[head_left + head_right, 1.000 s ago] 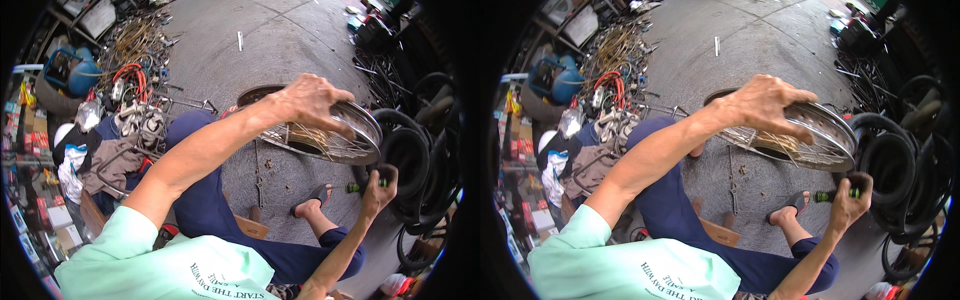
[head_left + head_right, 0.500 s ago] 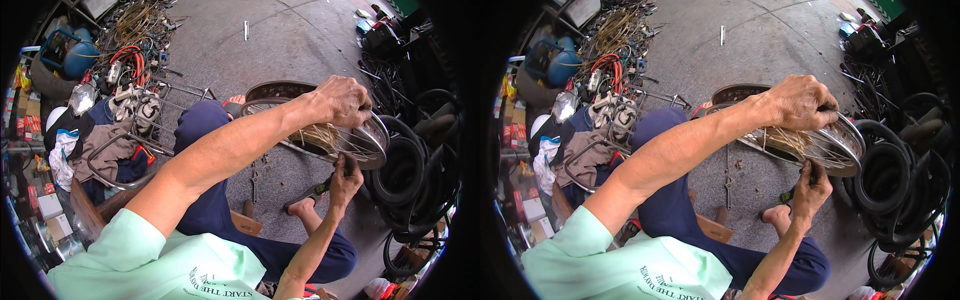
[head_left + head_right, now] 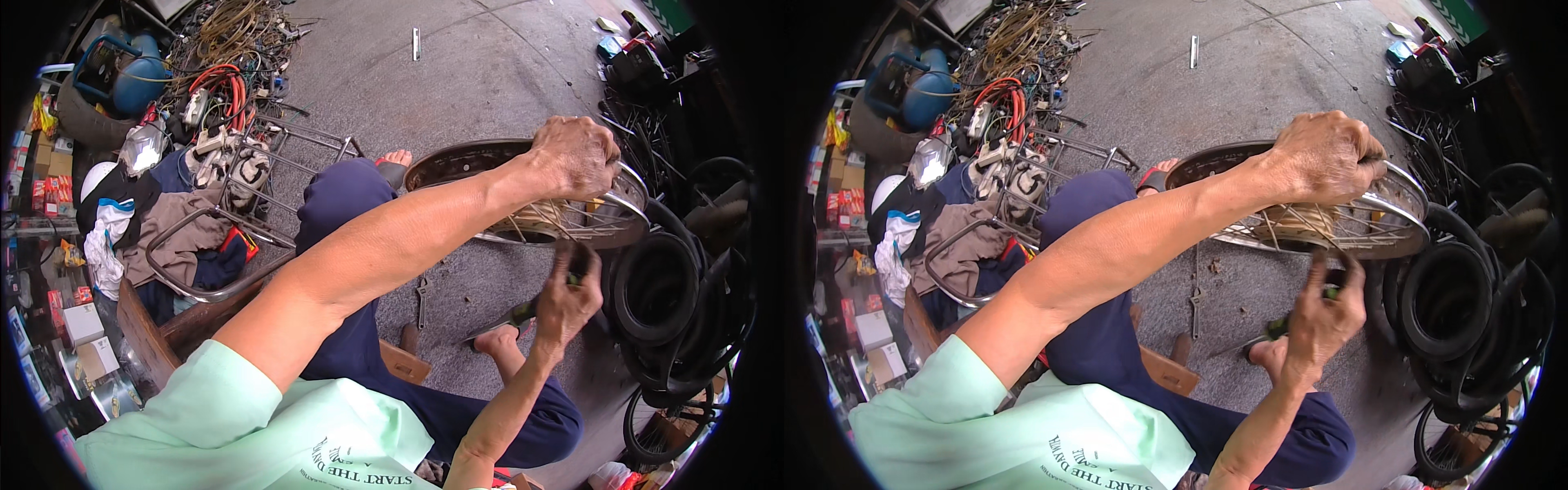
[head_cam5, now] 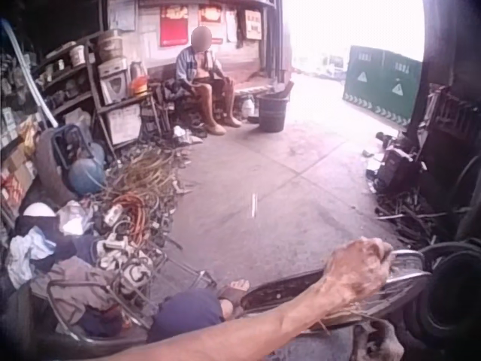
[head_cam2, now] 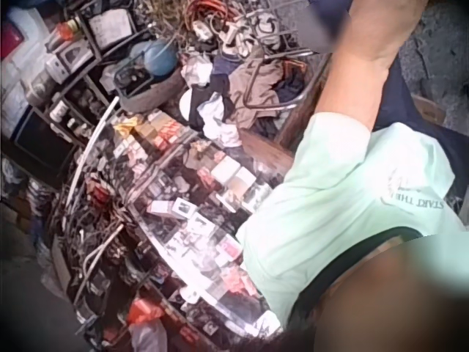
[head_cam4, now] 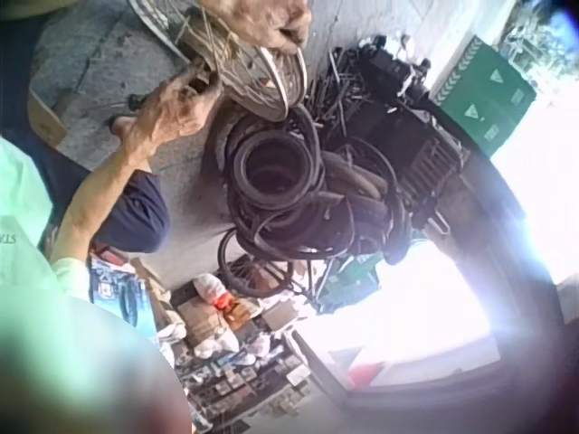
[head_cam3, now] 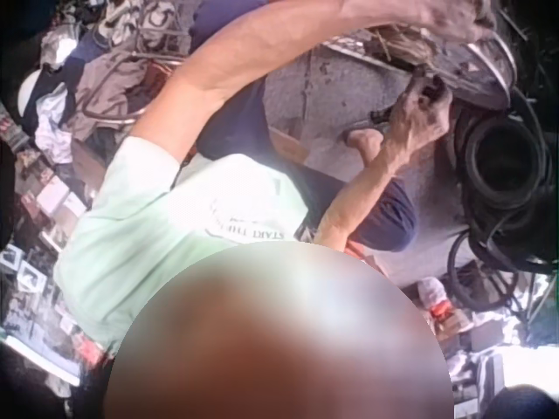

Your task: The person uses a screwdriver to tighten or adjust the spokes of a bicycle wheel rim while seated on the ground. They rotate the wheel and work on different sections of the rim throughout the clip.

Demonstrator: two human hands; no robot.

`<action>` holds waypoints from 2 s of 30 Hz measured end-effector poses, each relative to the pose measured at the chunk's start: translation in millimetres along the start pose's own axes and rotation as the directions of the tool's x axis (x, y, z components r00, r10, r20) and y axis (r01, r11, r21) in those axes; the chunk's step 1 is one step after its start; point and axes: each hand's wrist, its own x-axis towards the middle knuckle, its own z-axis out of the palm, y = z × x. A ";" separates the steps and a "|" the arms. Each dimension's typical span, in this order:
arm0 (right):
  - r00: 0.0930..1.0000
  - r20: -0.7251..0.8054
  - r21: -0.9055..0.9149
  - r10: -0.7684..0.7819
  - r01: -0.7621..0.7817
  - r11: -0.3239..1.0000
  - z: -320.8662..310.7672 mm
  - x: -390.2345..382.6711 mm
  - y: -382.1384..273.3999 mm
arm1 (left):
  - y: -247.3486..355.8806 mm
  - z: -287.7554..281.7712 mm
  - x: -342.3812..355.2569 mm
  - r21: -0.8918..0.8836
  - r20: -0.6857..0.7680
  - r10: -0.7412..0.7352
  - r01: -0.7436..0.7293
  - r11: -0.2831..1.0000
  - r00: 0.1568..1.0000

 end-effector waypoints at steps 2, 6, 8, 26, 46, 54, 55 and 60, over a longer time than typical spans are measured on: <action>0.980 0.010 0.065 -0.198 0.197 0.978 16.1 -8.0 0.3 | -2.7 5.7 3.2 -0.018 -0.070 0.035 -0.036 0.999 0.997; 0.956 0.024 -0.077 -0.293 0.294 0.953 33.2 -9.8 -4.8 | -6.5 8.5 4.3 -0.033 -0.141 0.039 -0.044 0.998 0.989; 0.963 0.017 -0.130 -0.270 0.270 0.954 33.4 -7.8 -7.4 | -10.0 6.3 3.4 -0.028 -0.160 0.016 -0.020 0.999 0.987; 0.896 0.239 -0.348 -0.374 0.439 0.828 57.5 -34.5 -40.2 | -10.1 10.5 -1.1 -0.036 -0.307 -0.052 0.043 0.998 0.950; 0.964 0.200 -0.414 -0.178 0.248 0.876 32.0 6.0 -21.8 | -15.3 4.9 -3.4 -0.009 -0.343 -0.099 0.102 0.995 0.934; 0.846 0.425 -0.090 -0.322 0.393 0.915 54.7 -32.3 -33.1 | -10.6 2.4 -7.7 -0.023 -0.300 -0.113 0.111 0.994 0.947; 0.815 0.487 -0.084 -0.314 0.401 0.912 57.1 -35.1 -38.9 | -9.5 2.5 -7.2 -0.026 -0.293 -0.112 0.109 0.994 0.949; 0.867 0.485 0.028 -0.115 0.116 0.993 38.1 -25.2 -31.0 | -12.1 5.8 -6.6 -0.011 -0.302 -0.103 0.105 0.994 0.948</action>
